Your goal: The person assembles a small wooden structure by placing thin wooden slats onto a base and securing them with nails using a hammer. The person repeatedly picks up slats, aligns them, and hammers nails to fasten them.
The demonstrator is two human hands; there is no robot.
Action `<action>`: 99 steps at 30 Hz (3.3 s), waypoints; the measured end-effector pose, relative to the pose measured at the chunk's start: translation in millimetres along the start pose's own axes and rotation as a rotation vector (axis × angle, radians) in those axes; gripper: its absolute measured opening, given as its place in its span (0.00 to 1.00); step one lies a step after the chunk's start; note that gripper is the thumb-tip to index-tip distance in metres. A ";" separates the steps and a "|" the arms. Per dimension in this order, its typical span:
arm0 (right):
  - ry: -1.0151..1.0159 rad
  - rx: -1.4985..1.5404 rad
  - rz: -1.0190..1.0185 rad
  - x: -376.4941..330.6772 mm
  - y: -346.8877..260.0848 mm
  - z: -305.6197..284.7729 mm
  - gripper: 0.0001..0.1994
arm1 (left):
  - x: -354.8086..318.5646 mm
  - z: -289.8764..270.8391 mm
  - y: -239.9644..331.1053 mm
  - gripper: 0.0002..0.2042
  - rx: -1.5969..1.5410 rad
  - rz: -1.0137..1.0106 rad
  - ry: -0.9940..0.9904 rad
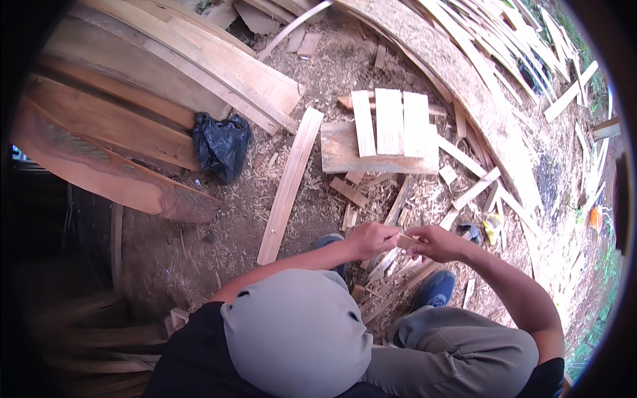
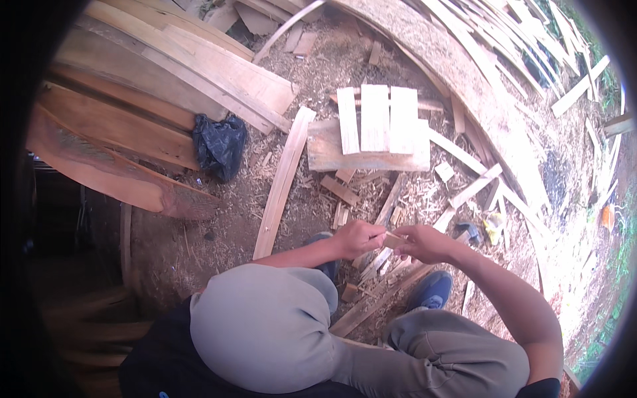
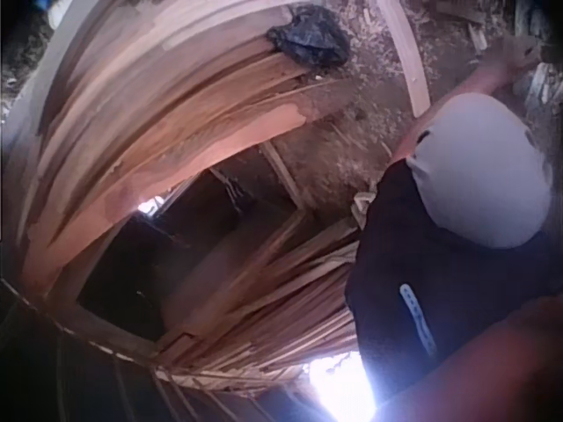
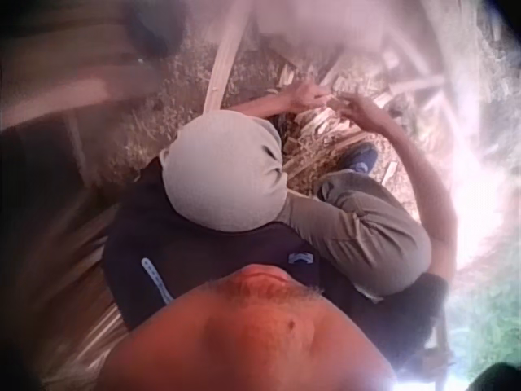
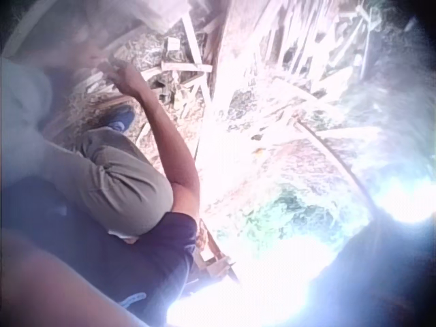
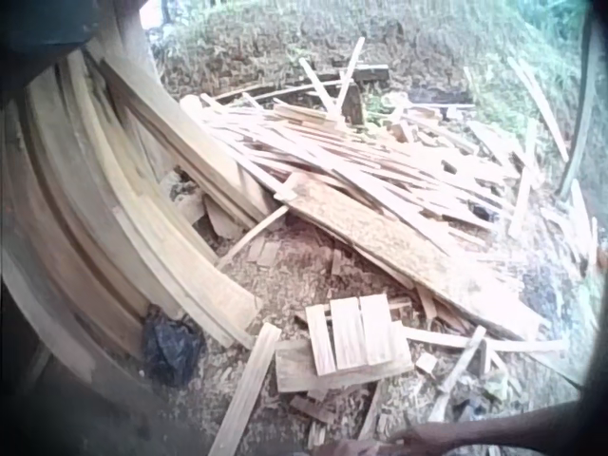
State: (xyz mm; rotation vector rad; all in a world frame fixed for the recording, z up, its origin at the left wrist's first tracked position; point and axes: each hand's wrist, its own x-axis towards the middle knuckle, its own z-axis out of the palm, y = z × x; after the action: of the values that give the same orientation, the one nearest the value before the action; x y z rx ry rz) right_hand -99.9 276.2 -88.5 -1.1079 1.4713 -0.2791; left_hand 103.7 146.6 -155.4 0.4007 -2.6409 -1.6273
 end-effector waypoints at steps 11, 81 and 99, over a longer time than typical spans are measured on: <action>0.013 0.068 0.111 7.6 -0.6 4.1 0.17 | 8.3 4.9 -10.9 0.11 -0.001 -0.121 0.006; 0.724 1.083 0.723 -105.7 84.9 23.6 0.06 | -59.4 -123.1 -18.2 0.15 -0.697 -0.401 0.485; 0.547 -0.287 -0.079 12.0 -151.2 -23.8 0.15 | -1.0 -90.6 -51.7 0.24 -0.600 -0.268 0.715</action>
State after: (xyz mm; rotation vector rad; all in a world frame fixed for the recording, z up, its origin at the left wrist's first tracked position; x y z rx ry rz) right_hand -48.9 179.4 19.2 -1.3917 1.9985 -0.4621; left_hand 128.6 45.4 -159.2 1.0777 -1.5602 -1.7828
